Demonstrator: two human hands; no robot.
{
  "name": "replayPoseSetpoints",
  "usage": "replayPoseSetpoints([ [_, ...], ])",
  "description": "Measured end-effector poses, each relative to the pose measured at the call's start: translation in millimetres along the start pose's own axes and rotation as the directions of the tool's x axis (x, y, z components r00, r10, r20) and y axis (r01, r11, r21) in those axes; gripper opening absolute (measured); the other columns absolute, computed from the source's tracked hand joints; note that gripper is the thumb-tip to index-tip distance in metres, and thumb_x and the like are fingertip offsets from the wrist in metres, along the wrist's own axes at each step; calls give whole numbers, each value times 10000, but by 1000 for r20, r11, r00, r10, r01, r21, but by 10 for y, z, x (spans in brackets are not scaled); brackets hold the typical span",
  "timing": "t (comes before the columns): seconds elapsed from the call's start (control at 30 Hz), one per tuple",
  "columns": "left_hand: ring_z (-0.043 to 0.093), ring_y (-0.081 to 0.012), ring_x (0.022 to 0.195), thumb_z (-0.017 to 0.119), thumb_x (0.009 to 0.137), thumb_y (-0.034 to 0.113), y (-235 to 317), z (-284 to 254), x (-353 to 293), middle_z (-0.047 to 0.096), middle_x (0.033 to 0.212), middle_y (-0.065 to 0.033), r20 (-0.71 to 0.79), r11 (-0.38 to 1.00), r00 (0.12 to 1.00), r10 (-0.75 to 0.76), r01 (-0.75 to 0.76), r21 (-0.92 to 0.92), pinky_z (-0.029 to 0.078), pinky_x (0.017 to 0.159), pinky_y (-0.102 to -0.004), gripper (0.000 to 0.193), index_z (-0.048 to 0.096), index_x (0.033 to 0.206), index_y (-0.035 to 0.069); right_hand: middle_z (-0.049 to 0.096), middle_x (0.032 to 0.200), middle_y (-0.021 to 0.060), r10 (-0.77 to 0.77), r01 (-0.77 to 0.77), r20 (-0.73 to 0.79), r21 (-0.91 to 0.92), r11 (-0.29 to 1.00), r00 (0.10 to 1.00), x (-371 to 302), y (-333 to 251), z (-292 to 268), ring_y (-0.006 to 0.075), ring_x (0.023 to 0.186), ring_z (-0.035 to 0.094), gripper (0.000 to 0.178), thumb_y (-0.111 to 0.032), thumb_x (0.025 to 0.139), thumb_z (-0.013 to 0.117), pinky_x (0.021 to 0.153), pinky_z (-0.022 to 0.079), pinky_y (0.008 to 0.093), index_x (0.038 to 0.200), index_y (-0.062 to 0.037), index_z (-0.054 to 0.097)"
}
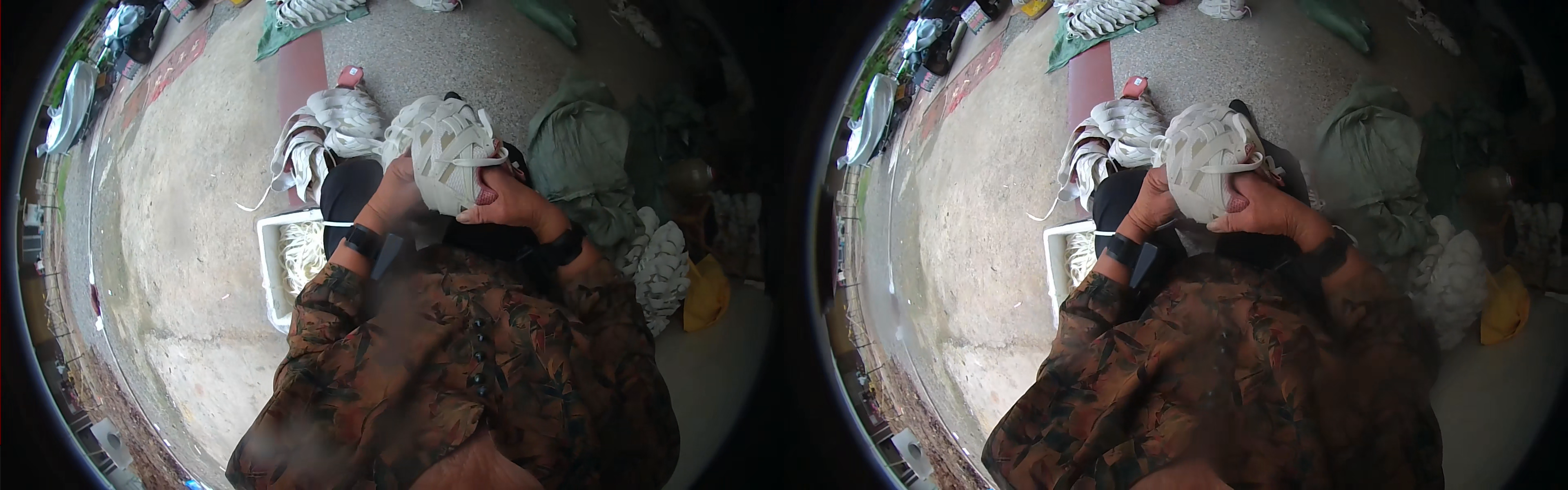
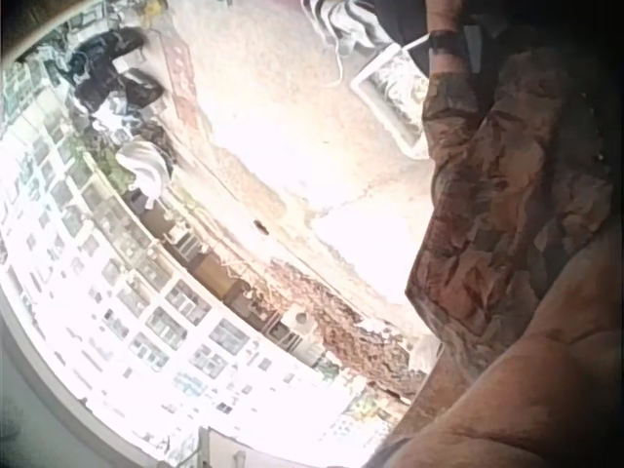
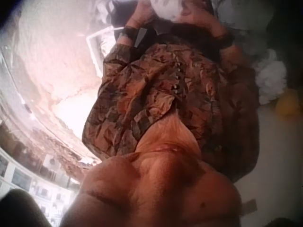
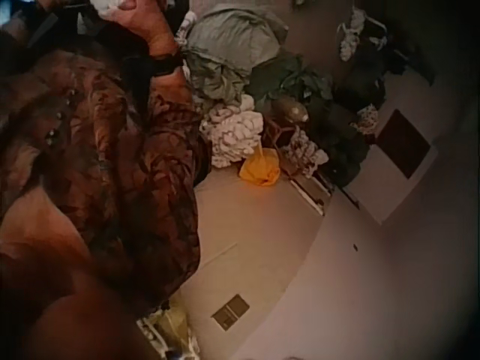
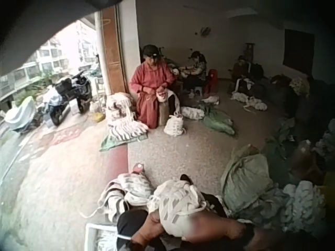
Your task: The person sits on the ground and threads a white lace through the eyelets of a white sneaker, pulling it tight and adjusting the fit. The person then picks up a second shoe and begins threading the lace through its eyelets as well.
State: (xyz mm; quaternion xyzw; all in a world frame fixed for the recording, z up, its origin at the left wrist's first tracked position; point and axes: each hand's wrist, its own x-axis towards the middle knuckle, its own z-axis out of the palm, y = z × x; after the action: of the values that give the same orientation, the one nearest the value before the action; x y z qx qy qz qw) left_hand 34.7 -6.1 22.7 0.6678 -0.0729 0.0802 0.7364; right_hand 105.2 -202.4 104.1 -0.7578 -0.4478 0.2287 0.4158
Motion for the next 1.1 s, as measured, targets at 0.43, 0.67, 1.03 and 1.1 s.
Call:
replayPoseSetpoints([
  [0.43, 539, -69, 752, 508, 875, -18, -69, -241, -427, 602, 842, -5, -686, 990, 715, -137, 73, -122, 441, 699, -209, 106, 607, 908, 3, 627, 903, 170, -18, 99, 142, -591, 801, 990, 148, -567, 453, 340, 869, 606, 293, -272, 707, 661, 769, 478, 435, 899, -55, 617],
  [0.67, 526, -62, 754, 485, 850, -77, 97, -200, -350, 561, 826, -16, -715, 1000, 699, -18, 17, -8, 448, 694, -211, 110, 560, 865, 1, 651, 797, 157, 89, 135, 355, -558, 819, 931, 884, -422, 510, 320, 722, 636, 319, -263, 703, 619, 682, 502, 434, 910, -21, 632],
  [1.03, 622, -288, 880, 576, 754, 204, 902, 53, 332, 649, 967, -110, 10, 747, 949, 316, -255, 613, 488, 767, -355, 250, 655, 966, 98, 629, 1028, 108, -267, 269, 209, 19, 963, 941, 921, -309, 16, 260, 978, 589, 196, -195, 711, 645, 807, 472, 379, 863, -71, 651],
  [1.1, 618, -290, 908, 591, 740, 211, 944, 74, 355, 646, 1001, -114, -36, 809, 945, 324, -257, 529, 488, 781, -349, 249, 655, 952, 97, 623, 1069, 93, -405, 401, 113, 63, 914, 907, 885, -314, -43, 246, 1026, 574, 196, -190, 719, 643, 833, 463, 365, 879, -78, 651],
])
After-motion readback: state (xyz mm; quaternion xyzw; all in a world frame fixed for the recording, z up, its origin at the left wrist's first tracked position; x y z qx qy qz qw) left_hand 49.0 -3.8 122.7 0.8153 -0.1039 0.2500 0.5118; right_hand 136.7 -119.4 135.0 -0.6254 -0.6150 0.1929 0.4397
